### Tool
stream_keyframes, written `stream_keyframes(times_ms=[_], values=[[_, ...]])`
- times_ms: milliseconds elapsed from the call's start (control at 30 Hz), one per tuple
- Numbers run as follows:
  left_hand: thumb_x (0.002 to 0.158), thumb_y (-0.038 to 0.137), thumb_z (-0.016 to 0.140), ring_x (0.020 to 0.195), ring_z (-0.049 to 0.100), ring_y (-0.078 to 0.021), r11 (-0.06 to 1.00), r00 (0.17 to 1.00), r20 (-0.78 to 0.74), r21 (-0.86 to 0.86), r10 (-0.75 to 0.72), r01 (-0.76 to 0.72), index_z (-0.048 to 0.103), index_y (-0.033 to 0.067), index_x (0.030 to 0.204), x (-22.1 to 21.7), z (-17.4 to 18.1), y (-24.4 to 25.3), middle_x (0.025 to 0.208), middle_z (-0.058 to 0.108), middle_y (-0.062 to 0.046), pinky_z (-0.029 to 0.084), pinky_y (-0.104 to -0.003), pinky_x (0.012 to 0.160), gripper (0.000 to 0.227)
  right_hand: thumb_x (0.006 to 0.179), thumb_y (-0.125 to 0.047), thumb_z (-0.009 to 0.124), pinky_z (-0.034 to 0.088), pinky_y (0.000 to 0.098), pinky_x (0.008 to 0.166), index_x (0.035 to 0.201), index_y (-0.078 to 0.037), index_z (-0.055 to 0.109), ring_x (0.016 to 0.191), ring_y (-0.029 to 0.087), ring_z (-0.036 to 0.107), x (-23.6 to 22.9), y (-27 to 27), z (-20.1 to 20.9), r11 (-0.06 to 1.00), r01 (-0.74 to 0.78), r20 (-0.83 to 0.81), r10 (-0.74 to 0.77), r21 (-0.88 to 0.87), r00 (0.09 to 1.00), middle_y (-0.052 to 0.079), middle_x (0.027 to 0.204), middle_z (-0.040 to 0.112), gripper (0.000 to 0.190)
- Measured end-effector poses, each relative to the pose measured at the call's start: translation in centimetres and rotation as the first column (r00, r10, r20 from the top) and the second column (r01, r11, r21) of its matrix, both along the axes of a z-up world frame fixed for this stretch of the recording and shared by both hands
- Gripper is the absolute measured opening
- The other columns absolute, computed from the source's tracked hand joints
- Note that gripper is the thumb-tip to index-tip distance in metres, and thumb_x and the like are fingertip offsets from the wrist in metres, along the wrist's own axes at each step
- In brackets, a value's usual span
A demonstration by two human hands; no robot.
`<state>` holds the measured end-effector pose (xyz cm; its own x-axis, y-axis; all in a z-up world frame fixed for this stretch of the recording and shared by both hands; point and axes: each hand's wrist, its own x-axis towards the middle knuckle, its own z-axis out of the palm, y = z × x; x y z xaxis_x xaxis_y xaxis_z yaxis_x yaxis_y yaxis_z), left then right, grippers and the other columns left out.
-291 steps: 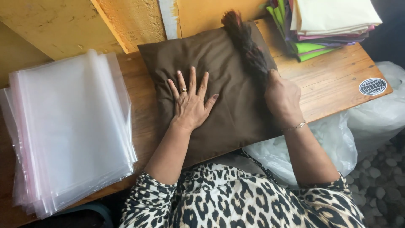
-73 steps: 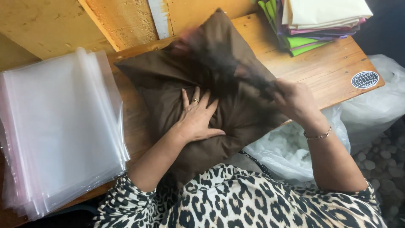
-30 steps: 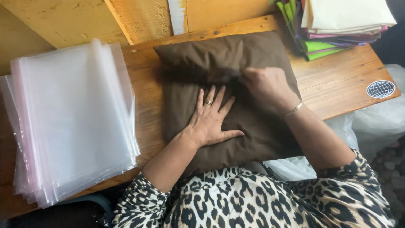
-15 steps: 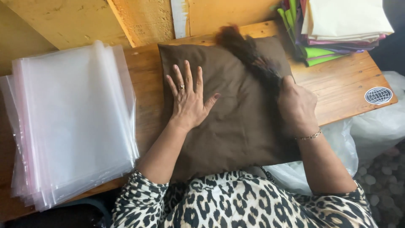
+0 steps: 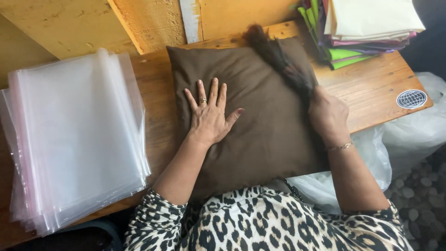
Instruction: Zipping a brown pillowcase and then thoroughly brushing the surface of the pillow with a handheld brush.
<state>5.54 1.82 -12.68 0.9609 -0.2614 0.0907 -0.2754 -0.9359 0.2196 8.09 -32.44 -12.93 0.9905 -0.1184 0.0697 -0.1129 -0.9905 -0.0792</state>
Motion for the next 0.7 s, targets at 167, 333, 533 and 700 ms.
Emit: stream_keyframes(times_ms=[167,333,533,700], values=[[0.094,0.081,0.017,0.153,0.005,-0.0563,0.999,0.999,-0.023,-0.036,0.022,-0.023,0.021,0.0084,0.163,0.0,0.1,0.0,0.17,0.013,-0.023,-0.005,-0.081,0.113,0.101,0.105,-0.032,0.049,0.053,0.0606,0.075,0.105,-0.013,0.056,0.084,0.053,0.073,-2.3,2.8,3.5,0.998,0.056,0.038,-0.057,0.039,0.998,0.029,0.079,0.071,0.02],[0.098,0.077,0.027,0.151,-0.003,-0.0608,0.993,0.989,0.144,-0.12,0.017,0.0,0.01,0.0029,0.165,0.0,-0.9,0.1,0.168,0.0,-0.033,-0.005,-0.08,0.114,0.101,0.099,-0.024,0.056,0.052,0.0476,0.054,0.096,-0.017,0.054,0.064,0.035,0.073,-8.6,6.7,1.4,0.932,-0.284,0.266,0.339,-0.226,0.902,0.014,0.068,0.066,0.008],[0.096,0.08,0.026,0.151,-0.007,-0.0601,0.995,0.97,0.242,-0.102,0.018,0.007,0.006,0.0014,0.165,-0.1,-1.6,0.1,0.168,-0.002,-0.034,-0.008,-0.078,0.115,0.106,0.101,-0.02,0.053,0.052,0.0533,0.057,0.099,-0.013,0.057,0.067,0.041,0.072,-6.3,4.9,1.5,0.941,-0.28,0.255,0.323,-0.192,0.911,0.017,0.069,0.066,0.009],[0.095,0.081,0.024,0.151,-0.008,-0.0595,0.993,0.971,0.237,-0.113,0.013,0.014,0.007,0.0013,0.165,0.1,-1.6,0.0,0.168,-0.003,-0.034,-0.008,-0.078,0.116,0.107,0.1,-0.024,0.054,0.053,0.0537,0.058,0.105,-0.018,0.057,0.071,0.04,0.073,-8.8,6.2,1.7,0.941,-0.31,0.246,0.335,-0.135,0.909,0.015,0.072,0.067,0.009]])
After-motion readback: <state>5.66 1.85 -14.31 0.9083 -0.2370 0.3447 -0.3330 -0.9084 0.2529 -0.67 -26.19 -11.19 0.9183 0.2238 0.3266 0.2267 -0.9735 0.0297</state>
